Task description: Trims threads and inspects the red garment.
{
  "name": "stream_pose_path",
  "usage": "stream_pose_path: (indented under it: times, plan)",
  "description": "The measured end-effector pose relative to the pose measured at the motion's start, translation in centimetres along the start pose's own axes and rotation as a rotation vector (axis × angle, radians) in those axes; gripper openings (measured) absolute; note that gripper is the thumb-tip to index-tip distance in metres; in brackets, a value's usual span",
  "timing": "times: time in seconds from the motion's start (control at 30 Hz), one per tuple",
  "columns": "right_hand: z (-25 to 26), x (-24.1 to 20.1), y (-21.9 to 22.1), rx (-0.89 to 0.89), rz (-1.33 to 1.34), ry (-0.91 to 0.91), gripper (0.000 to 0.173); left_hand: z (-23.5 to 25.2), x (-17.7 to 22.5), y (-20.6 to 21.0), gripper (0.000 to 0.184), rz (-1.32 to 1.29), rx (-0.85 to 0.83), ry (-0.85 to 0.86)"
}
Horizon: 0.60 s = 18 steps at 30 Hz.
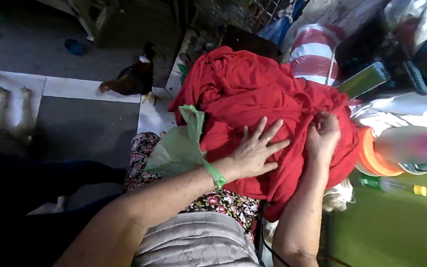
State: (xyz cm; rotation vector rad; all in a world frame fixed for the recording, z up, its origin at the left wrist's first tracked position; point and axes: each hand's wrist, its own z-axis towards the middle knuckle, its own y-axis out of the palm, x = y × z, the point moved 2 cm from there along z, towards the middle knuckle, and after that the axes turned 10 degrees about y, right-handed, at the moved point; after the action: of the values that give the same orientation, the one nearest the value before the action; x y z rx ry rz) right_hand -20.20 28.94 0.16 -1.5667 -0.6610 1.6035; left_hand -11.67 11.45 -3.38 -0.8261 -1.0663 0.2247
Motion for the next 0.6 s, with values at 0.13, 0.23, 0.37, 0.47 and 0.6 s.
stream_pose_path:
  times: [0.13, 0.23, 0.37, 0.47, 0.6]
  plan:
    - [-4.1, -2.9, -2.2, 0.043, 0.209, -0.020, 0.052, 0.5, -0.2, -1.0, 0.065, -0.038, -0.048, -0.004]
    - [-5.0, -4.0, -0.5, -0.009, 0.032, 0.066, 0.083, 0.2, -1.3, -2.2, 0.058, -0.180, -0.020, 0.067]
    - [-3.0, -3.2, 1.5, -0.159, -0.143, 0.117, 0.085, -2.4, -6.2, -6.9, 0.025, -0.481, 0.083, 0.037]
    - [-1.9, -2.9, 1.5, -0.163, -0.064, -0.006, 0.054, -6.5, -10.0, -8.5, 0.033, -0.367, 0.079, -0.412]
    - [-1.1, -2.5, 1.4, -0.052, 0.046, -0.174, 0.036, -11.3, -11.2, -6.1, 0.066, -0.348, -0.126, -0.656]
